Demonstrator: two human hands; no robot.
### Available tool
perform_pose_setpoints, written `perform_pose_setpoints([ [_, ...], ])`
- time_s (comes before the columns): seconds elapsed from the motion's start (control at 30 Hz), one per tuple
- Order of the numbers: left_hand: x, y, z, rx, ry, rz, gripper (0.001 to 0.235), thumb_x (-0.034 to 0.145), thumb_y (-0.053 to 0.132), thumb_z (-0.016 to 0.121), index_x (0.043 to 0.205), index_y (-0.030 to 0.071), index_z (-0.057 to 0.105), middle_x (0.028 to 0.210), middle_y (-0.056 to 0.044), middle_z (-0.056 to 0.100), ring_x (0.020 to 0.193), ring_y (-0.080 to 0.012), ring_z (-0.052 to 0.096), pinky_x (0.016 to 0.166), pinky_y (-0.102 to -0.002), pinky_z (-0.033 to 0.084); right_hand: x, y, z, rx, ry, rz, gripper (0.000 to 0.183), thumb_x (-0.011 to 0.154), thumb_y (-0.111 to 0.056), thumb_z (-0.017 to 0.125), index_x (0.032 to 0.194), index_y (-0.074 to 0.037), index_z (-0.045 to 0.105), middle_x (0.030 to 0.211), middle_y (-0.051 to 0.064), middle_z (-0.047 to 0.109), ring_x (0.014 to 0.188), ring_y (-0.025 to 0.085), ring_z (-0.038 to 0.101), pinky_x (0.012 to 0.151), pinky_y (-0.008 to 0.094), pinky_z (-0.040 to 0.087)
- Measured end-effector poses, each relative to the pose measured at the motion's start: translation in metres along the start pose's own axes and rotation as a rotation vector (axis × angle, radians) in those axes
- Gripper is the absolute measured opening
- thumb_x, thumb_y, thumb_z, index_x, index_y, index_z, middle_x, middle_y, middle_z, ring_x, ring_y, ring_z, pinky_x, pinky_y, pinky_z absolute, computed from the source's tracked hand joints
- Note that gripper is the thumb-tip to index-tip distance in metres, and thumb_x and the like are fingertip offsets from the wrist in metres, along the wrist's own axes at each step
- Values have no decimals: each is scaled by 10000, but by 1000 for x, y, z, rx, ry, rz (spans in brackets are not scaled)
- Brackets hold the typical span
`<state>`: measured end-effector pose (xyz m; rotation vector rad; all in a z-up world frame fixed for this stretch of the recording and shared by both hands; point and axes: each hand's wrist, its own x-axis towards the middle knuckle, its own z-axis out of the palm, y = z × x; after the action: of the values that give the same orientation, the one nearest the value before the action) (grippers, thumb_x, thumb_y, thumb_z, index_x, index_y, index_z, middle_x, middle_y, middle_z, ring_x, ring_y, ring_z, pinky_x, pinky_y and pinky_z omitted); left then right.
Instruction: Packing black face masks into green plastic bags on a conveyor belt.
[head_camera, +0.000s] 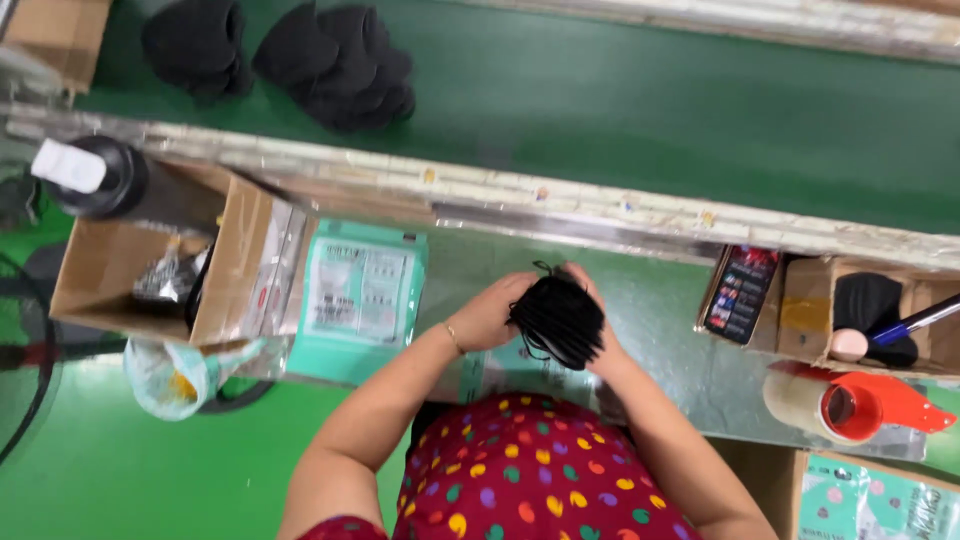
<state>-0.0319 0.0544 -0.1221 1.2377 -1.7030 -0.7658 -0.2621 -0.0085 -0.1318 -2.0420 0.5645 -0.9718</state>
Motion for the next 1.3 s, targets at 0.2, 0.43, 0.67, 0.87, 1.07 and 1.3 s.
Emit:
perform_pose_setpoints([
  [0.2,-46,-32,-90,454,219,-213,232,929,94,677,1161,98,687,1157,-118,703,1095,-365,670,964,-451,542,-2,9,-22,-166,-188,-135,427,970,-133,706,1388,-198,644,1390,49,697,1259,216,680,1076,318,537],
  [0.43,-53,-51,-186,637,196,-747,366,862,357,770,1106,101,673,1164,-171,602,1039,-398,619,843,-500,500,32,-39,-23,39,-302,290,545,834,-145,739,1356,-60,610,1196,111,736,1060,269,716,956,388,544],
  [0.67,-39,-77,-190,599,185,-821,324,793,301,840,1014,131,673,1257,-132,562,1058,-361,639,892,-469,513,-10,4,-23,-621,-133,96,368,746,-234,809,1048,-53,701,1012,160,674,988,396,599,834,506,469],
  [0.87,-40,-87,-188,584,184,-863,271,828,315,835,933,119,680,1217,-112,576,1035,-339,659,905,-446,528,-16,-6,-29,-426,-14,192,364,806,-208,763,1101,-24,657,1032,188,641,995,401,587,863,499,473],
  [1.07,-38,-92,-193,577,242,-833,298,766,288,871,932,125,684,1178,-122,573,1025,-358,644,879,-453,517,-23,0,-36,-591,-129,77,391,790,-179,749,1160,-79,671,1103,159,683,1049,392,603,915,494,471],
  [1.3,-41,-99,-194,592,357,-786,270,778,254,884,922,117,700,1200,-148,566,1002,-390,641,873,-466,515,-30,12,-35,-538,-89,129,462,785,-230,749,1190,-40,635,1131,194,664,1066,414,590,952,515,429],
])
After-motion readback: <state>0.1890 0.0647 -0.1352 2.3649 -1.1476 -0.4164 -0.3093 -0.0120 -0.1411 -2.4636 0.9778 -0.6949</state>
